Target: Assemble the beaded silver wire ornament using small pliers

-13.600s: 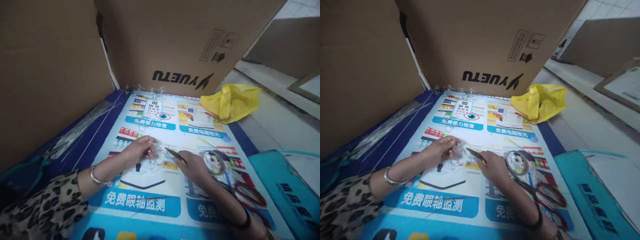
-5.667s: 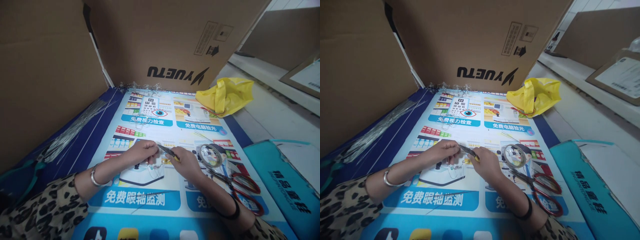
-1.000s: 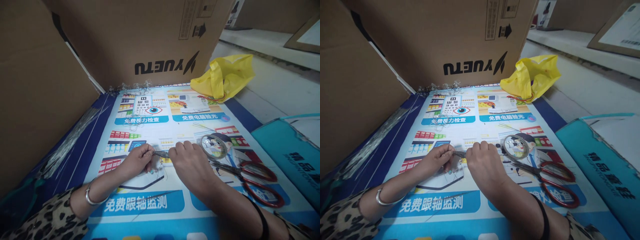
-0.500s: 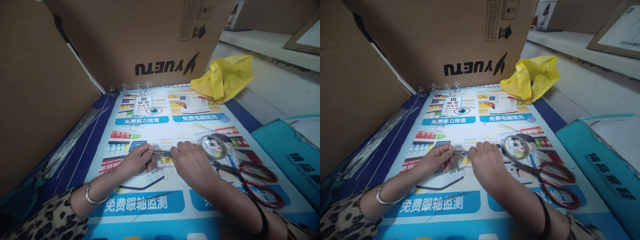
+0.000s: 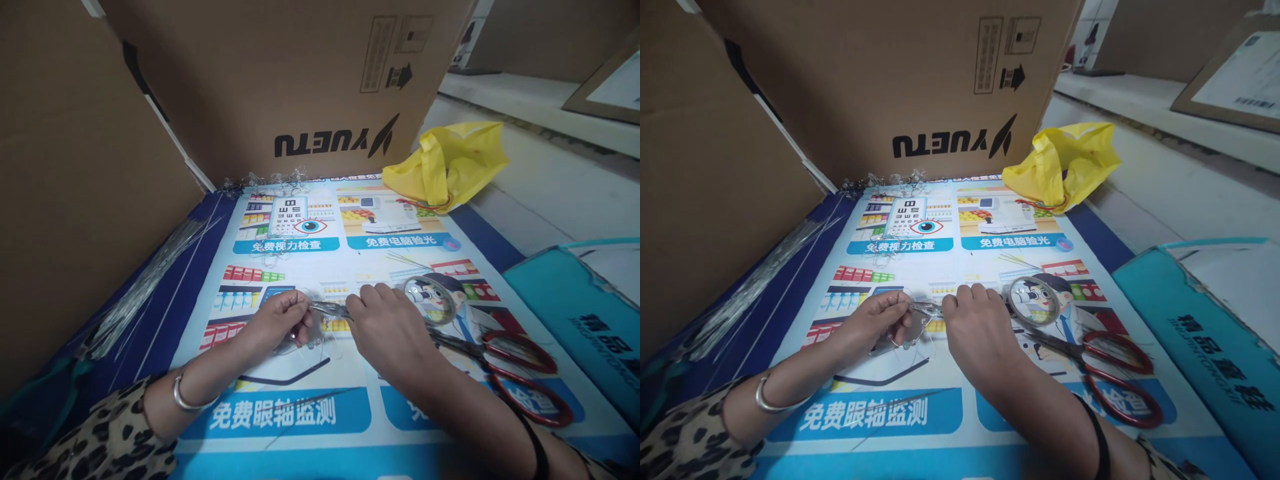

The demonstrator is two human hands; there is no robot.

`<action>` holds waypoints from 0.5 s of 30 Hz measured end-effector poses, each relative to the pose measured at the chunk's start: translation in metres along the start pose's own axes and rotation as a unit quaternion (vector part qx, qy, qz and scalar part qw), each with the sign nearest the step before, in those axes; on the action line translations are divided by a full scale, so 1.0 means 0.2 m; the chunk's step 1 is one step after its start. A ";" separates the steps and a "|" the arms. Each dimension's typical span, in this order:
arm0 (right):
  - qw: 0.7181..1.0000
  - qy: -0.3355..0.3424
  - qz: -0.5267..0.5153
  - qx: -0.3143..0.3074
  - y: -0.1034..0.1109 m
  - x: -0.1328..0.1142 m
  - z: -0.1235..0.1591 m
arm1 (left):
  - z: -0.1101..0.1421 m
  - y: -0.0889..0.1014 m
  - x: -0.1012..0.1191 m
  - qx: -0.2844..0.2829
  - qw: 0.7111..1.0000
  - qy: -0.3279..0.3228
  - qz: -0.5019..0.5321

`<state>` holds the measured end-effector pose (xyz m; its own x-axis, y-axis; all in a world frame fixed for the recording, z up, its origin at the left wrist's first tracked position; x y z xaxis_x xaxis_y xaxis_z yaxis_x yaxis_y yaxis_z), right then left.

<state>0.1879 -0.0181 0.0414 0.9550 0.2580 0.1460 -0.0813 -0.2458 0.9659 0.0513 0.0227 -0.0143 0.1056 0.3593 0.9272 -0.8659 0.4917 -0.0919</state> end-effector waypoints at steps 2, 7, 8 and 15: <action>1.000 0.001 0.019 0.012 0.02 -0.01 0.00 | 0.00 -0.01 0.00 0.000 1.000 -0.009 0.014; 0.999 0.008 0.038 0.028 0.03 -0.04 -0.01 | 0.02 -0.03 0.01 0.026 0.998 -0.024 0.051; 0.999 0.007 0.040 0.029 0.03 -0.04 -0.01 | 0.02 -0.03 0.01 0.038 0.998 -0.024 0.049; 0.999 -0.002 0.044 0.028 0.03 -0.06 -0.01 | 0.04 -0.05 0.02 0.065 0.994 -0.057 0.063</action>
Point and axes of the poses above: each hand's wrist, its own z-axis away from the middle knuckle, its own y-axis out of the back of the hand, x = y × z, the point moved 6 cm from there along -z, towards the middle knuckle, and after that the axes turned 4 degrees about x, right-handed, at the moved point
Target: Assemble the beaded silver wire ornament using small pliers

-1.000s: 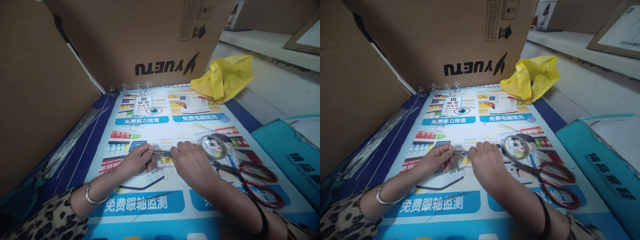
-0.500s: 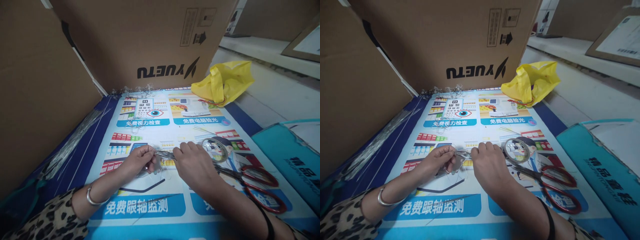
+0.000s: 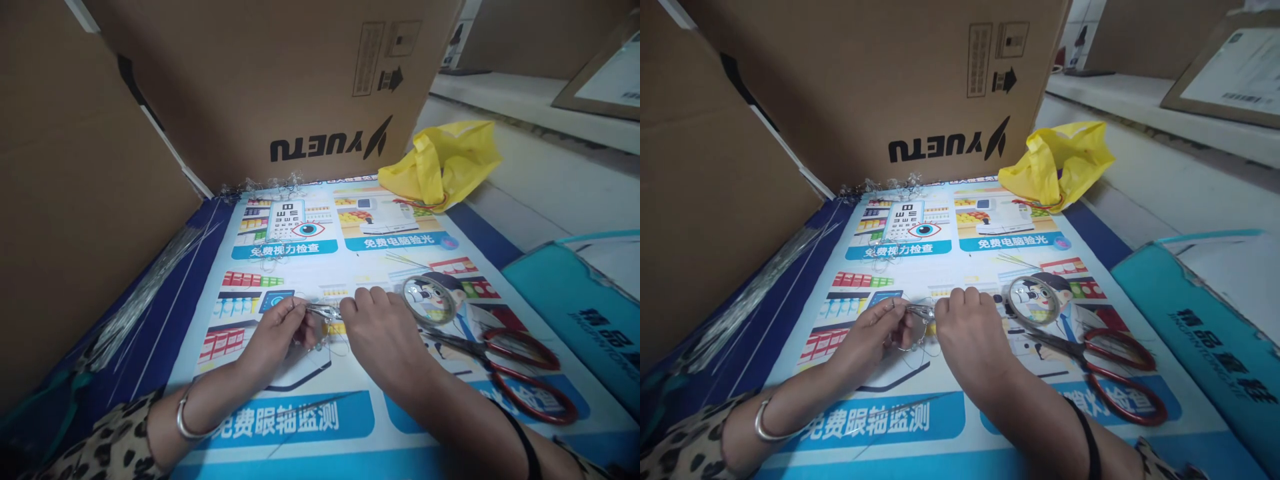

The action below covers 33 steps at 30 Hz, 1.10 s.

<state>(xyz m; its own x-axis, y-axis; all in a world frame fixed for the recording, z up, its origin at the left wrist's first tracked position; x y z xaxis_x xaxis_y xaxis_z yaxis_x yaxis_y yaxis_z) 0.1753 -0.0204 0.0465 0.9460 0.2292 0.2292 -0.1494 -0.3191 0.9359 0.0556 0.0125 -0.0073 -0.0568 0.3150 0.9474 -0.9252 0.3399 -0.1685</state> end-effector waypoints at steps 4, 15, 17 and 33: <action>1.000 -0.008 0.005 0.005 0.00 -0.01 0.00 | 0.01 -0.01 0.00 0.011 1.000 -0.003 0.015; 1.000 -0.018 0.016 -0.012 0.00 -0.02 -0.02 | 0.01 0.01 -0.01 0.034 0.999 -0.003 0.002; 1.000 -0.019 0.011 -0.012 -0.01 -0.01 -0.01 | 0.01 0.01 -0.01 0.033 0.999 -0.001 -0.001; 1.000 -0.025 0.003 -0.017 -0.03 -0.02 -0.02 | 0.00 0.03 -0.04 0.045 0.999 0.013 0.008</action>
Point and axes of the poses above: each hand's wrist, its own z-axis away from the middle knuckle, its own y-axis out of the back of the hand, x = y × z, the point moved 6 cm from there along -z, towards the middle knuckle, and after that the axes turned 4 degrees about x, right-handed, at the moved point
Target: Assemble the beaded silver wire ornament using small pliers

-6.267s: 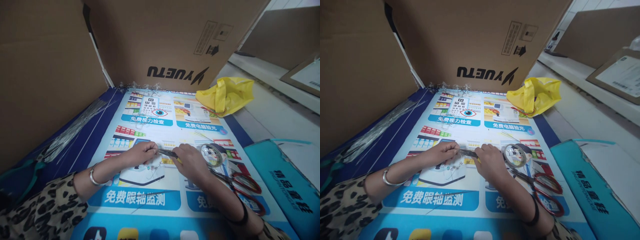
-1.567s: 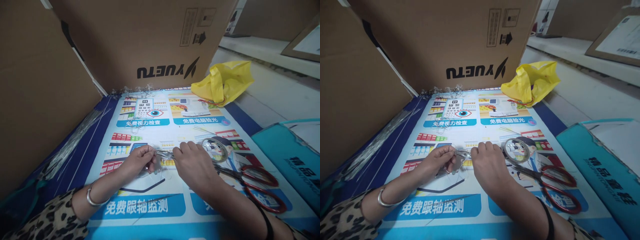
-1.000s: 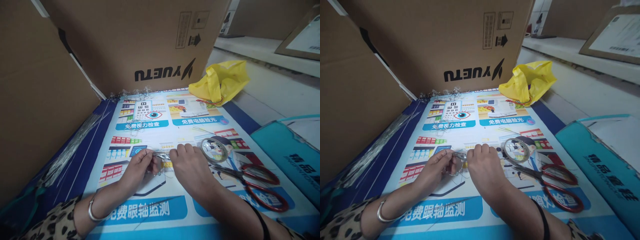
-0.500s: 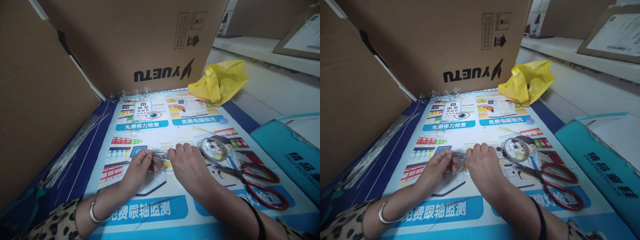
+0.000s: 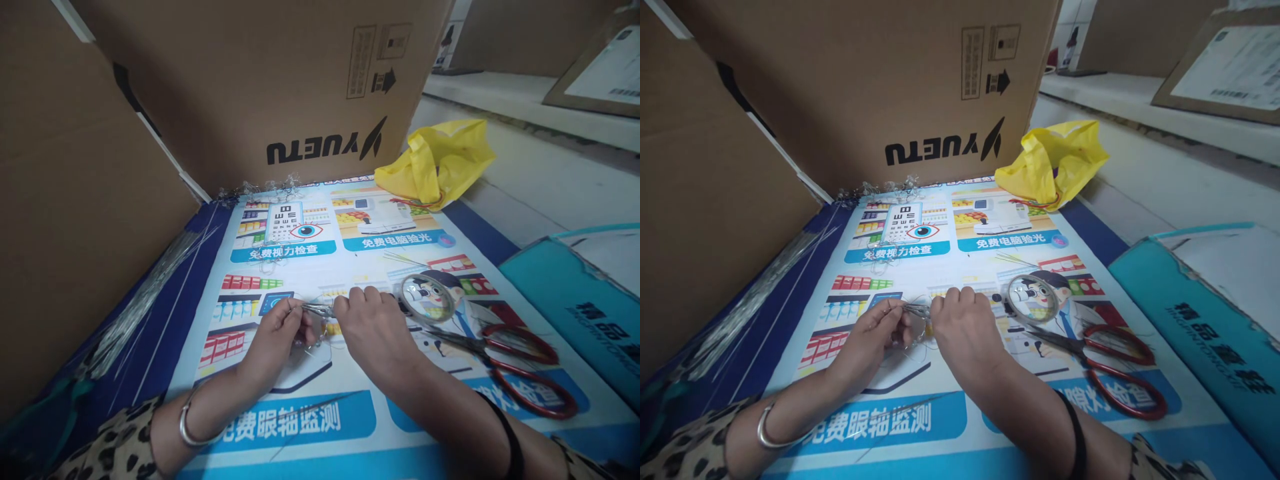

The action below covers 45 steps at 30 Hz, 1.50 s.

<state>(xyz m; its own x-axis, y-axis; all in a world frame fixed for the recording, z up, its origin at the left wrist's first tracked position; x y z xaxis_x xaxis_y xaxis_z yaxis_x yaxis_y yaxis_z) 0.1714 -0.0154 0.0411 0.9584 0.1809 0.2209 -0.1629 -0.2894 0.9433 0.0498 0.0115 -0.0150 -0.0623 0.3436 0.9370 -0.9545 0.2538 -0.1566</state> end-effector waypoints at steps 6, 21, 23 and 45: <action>1.000 0.001 0.010 0.002 0.00 0.00 0.00 | 0.00 -0.01 0.01 -0.009 1.000 -0.015 -0.004; 0.999 0.032 -0.014 0.016 0.06 0.04 0.03 | -0.03 0.01 0.03 -0.083 0.996 0.006 -0.041; 0.999 0.032 -0.013 0.015 0.07 0.04 0.03 | -0.04 0.01 0.03 -0.092 0.995 0.003 -0.041; 0.999 0.040 -0.003 -0.021 0.08 0.03 0.04 | -0.02 0.03 0.05 -0.068 0.973 -0.078 -0.208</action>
Point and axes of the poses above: each hand's wrist, its own z-axis away from the middle knuckle, its own y-axis out of the back of the hand, x = y × z, the point moved 6 cm from there along -z, towards the middle knuckle, and after that the axes turned 4 degrees about x, right-handed, at the moved point
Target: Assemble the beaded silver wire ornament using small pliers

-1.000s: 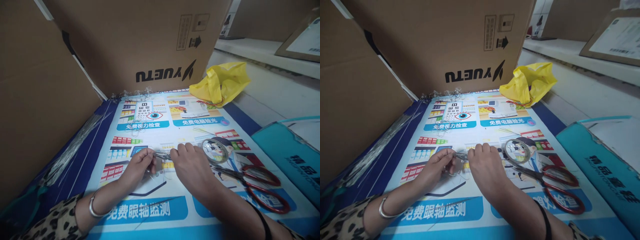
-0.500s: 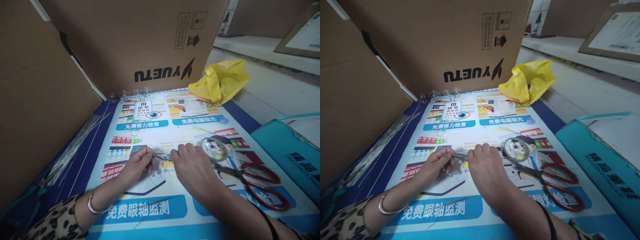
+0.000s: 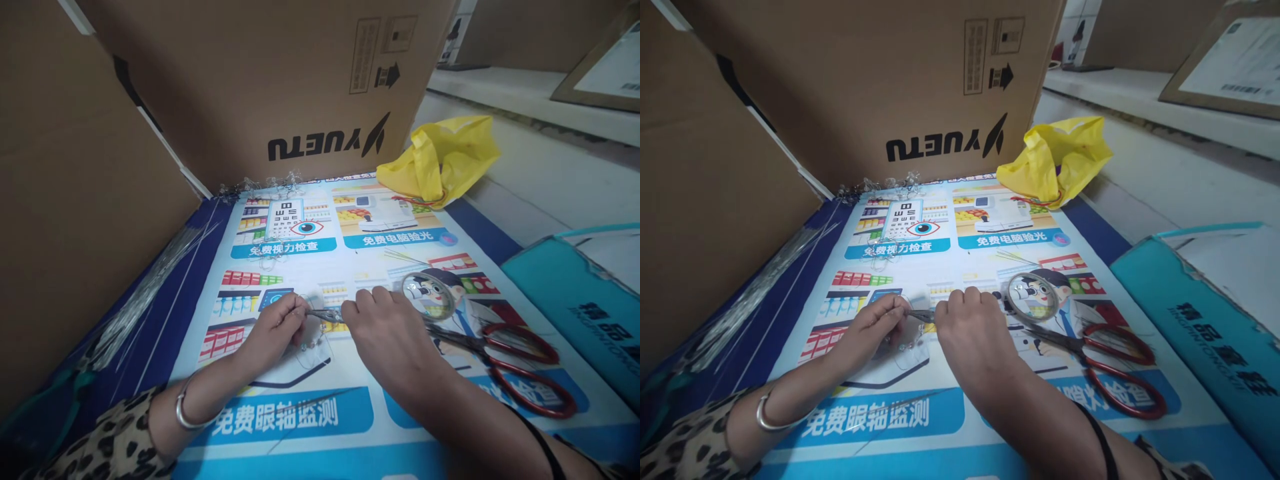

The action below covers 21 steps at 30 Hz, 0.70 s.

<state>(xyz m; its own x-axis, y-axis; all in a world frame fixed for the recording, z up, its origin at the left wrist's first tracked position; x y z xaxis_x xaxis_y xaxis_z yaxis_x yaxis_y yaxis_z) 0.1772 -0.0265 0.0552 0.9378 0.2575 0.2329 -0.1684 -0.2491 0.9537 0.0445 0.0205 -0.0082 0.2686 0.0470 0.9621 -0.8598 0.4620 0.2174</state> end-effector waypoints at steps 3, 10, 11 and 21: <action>1.000 0.006 -0.005 0.004 0.00 0.00 0.00 | 0.00 0.01 0.01 -0.009 1.000 -0.006 -0.007; 1.000 0.003 -0.018 0.025 -0.02 0.00 0.00 | -0.01 0.01 0.01 -0.024 1.000 -0.016 0.003; 0.999 0.002 -0.021 0.028 -0.02 0.00 0.00 | -0.01 0.01 0.01 -0.022 1.000 -0.018 0.004; 0.998 -0.008 -0.044 0.044 -0.04 0.00 0.01 | 0.00 0.01 0.03 -0.011 0.999 -0.023 -0.029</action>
<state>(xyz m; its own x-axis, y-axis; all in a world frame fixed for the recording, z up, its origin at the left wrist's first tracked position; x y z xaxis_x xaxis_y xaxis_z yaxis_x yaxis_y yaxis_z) 0.1791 -0.0262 0.0475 0.9529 0.2665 0.1446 -0.0579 -0.3082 0.9495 0.0440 0.0208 -0.0026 0.2967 -0.0214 0.9547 -0.8333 0.4825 0.2698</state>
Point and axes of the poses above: each hand's wrist, its own z-axis away from the middle knuckle, its own y-axis out of the back of the hand, x = y × z, the point moved 6 cm from there along -z, towards the middle knuckle, and after that the axes turned 4 degrees about x, right-handed, at the moved point
